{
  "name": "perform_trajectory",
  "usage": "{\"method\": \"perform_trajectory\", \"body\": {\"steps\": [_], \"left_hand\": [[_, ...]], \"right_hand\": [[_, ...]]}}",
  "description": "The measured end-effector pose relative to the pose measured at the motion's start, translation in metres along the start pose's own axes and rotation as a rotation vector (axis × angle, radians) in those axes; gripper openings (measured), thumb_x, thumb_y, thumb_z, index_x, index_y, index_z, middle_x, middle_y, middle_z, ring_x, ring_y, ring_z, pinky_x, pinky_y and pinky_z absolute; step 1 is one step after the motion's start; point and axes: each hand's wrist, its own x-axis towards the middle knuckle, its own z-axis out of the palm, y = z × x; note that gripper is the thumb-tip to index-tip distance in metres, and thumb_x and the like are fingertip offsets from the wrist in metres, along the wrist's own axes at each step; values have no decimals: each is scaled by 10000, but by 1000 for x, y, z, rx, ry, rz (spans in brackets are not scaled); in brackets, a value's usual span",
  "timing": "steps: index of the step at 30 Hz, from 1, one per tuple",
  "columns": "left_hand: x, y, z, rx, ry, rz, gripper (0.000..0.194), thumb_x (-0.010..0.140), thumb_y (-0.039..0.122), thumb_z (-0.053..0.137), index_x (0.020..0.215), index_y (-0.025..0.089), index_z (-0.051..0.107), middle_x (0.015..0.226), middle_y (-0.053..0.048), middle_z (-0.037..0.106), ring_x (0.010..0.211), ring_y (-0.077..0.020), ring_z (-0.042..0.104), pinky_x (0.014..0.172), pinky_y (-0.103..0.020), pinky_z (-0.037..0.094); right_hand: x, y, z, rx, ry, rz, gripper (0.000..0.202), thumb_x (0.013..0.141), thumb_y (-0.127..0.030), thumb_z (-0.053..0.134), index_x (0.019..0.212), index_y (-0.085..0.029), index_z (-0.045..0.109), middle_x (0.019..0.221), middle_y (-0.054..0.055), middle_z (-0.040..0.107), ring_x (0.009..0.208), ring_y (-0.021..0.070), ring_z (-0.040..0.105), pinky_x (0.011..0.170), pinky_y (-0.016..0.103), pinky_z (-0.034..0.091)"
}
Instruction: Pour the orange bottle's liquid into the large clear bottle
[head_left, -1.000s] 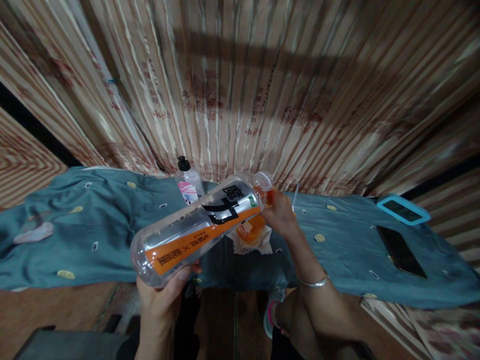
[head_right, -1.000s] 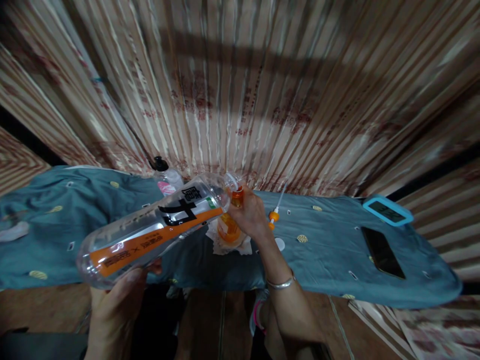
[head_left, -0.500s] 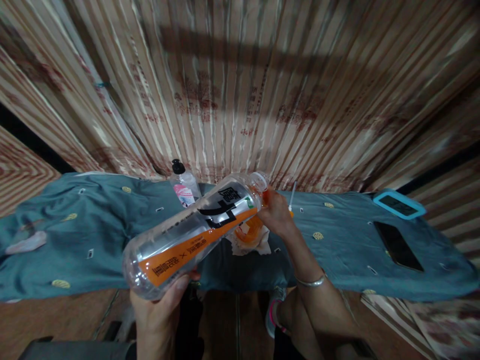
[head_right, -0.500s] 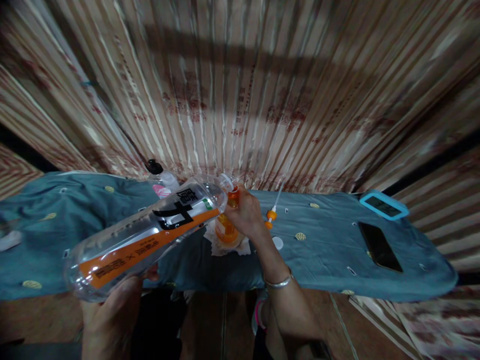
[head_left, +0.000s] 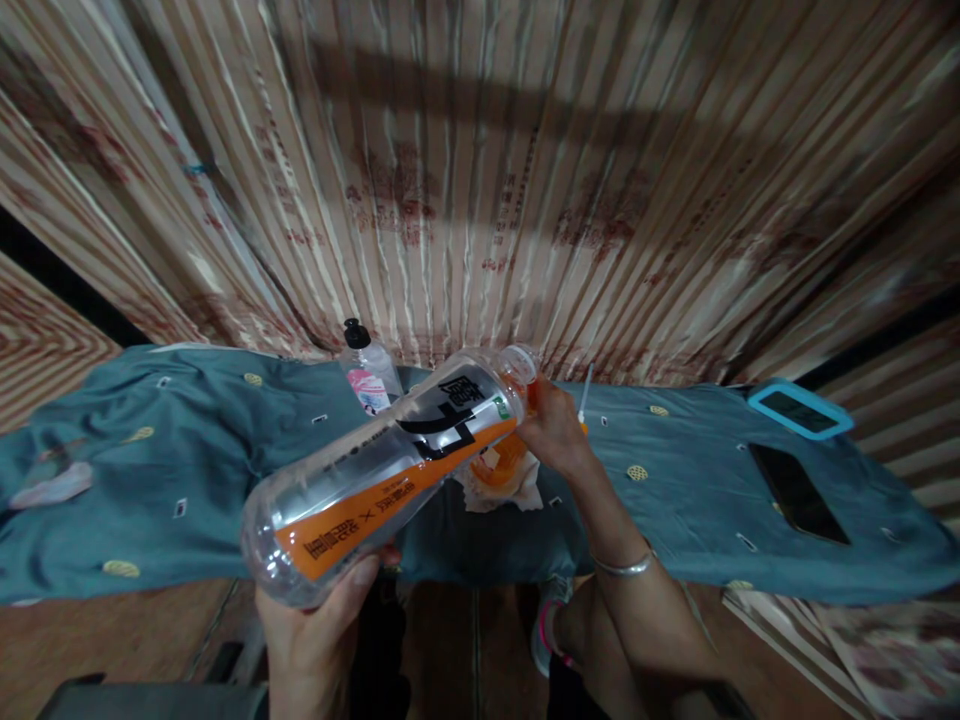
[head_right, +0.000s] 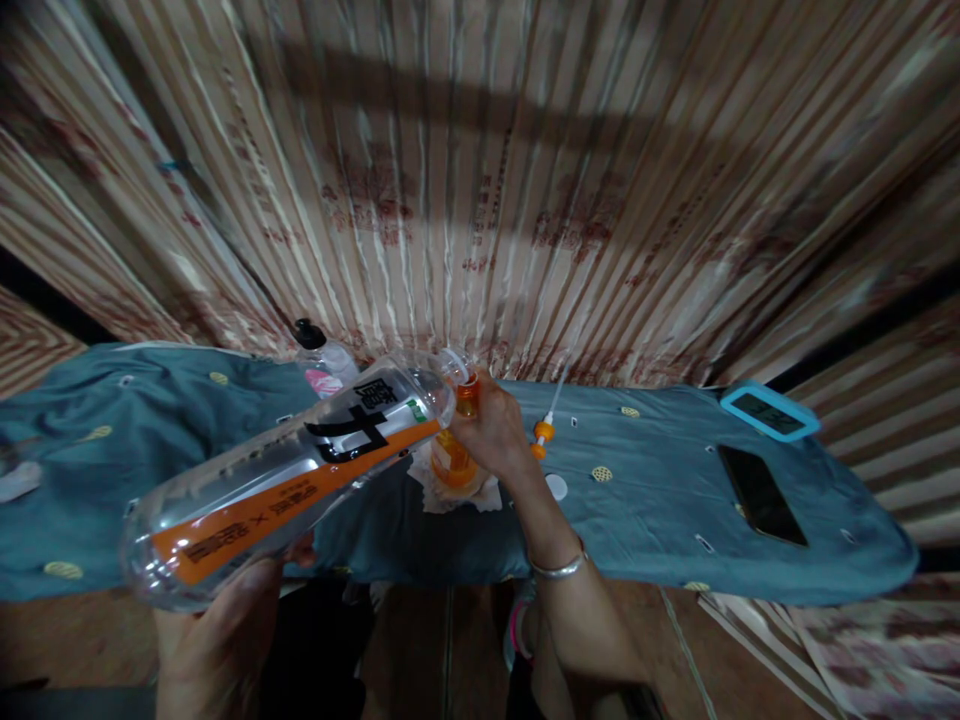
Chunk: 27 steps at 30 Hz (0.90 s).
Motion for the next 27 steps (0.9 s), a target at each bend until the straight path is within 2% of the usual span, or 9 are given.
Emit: {"method": "perform_trajectory", "body": {"steps": [6,19,23,27], "left_hand": [[0,-2,-4,13,-9,7,541,557,487,1017,935,212,743,724,8,756,566,-171,683,544,-241,596],[3,0,-4,47,-21,39,488,538,511,1014,825,214,753,672,-10,726,597,-190,671,546,-258,575],[2,2,-4,52,-7,34,465,564,479,1003,873,237,755,746,15,754,627,-189,694,541,-251,576],[1,7,-1,71,-14,33,433,580,412,968,907,230,750,727,17,746,592,-177,674,554,-249,567]], "right_hand": [[0,1,-1,-9,-4,0,279,827,-304,663,1089,-217,703,973,74,821,871,295,780,762,350,565],[1,-2,-3,-14,-22,22,239,805,-275,681,1036,-216,698,964,69,817,878,296,783,756,340,563],[0,-2,-2,-12,-20,9,227,835,-318,677,1034,-213,704,965,76,813,880,291,776,759,337,559],[-1,-3,0,-23,-7,-6,267,865,-391,683,1058,-207,707,977,92,811,888,300,777,757,339,555]]}}
